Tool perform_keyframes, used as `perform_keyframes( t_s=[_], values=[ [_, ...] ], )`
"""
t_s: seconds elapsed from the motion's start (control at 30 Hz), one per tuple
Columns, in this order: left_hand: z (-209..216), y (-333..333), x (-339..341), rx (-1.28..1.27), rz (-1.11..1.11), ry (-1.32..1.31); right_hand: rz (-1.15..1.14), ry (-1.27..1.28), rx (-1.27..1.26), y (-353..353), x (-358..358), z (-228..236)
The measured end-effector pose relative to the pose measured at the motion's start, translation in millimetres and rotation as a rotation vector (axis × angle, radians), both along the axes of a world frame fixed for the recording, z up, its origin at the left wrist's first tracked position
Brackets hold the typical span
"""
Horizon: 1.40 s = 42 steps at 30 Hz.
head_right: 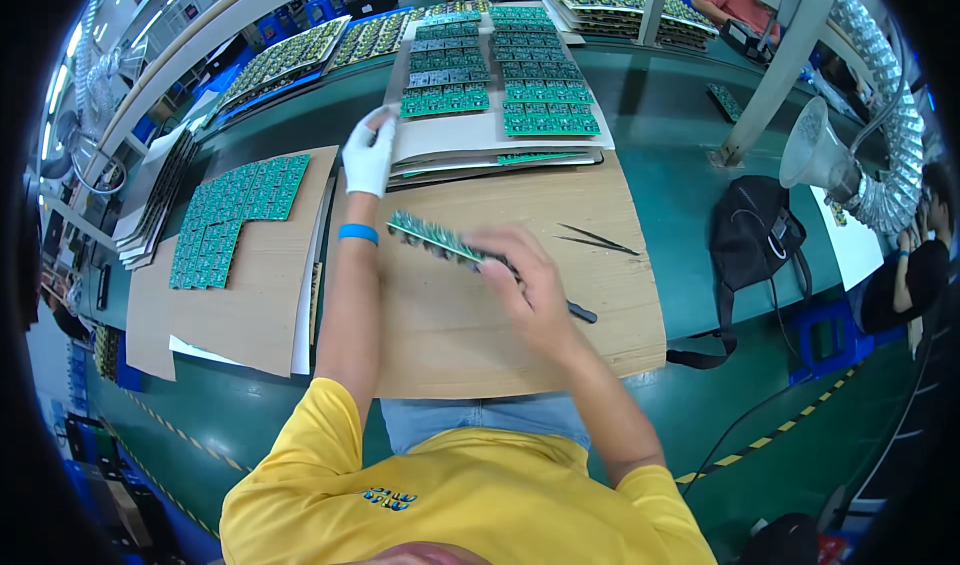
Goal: The recorder picks up green circuit boards, cleans them with a handheld brush, and stacks them on a workbench in a manufacturing facility.
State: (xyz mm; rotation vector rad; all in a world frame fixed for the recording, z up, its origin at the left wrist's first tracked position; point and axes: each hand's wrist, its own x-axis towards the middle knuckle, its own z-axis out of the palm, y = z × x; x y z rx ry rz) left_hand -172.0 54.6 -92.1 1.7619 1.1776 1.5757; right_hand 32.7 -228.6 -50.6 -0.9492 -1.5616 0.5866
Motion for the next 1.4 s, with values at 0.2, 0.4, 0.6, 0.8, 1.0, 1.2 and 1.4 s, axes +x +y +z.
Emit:
perform_keyframes(
  t_s=[0.2,0.4,0.6,0.8,1.0,1.2,1.4],
  values=[
    [-16.3,-5.7,3.1,0.058,-0.07,-0.152,-0.201,-0.598,0.266,115.8,8.1,25.2],
    [-9.8,-10.4,2.3,0.061,-0.076,-0.168,-0.256,-0.94,0.403,178.2,22.2,7.3],
    [-14.4,-7.7,8.8,0.099,-0.087,-0.18,-0.382,-0.89,0.366,170.4,26.5,1.2],
    [-34.3,11.1,-3.4,-0.078,-0.079,-0.314,0.386,-0.147,0.166,66.3,-59.9,81.5],
    [-38.9,23.0,-4.8,0.103,-0.146,-0.217,1.061,0.458,0.455,-35.2,-143.2,143.0],
    [-41.9,27.7,-8.9,0.078,-0.159,-0.197,1.454,0.79,0.23,-69.5,-160.6,149.9],
    [-43.0,26.3,-5.9,0.049,-0.232,-0.354,1.364,0.812,0.304,-67.7,-158.4,148.5]
  ],
)
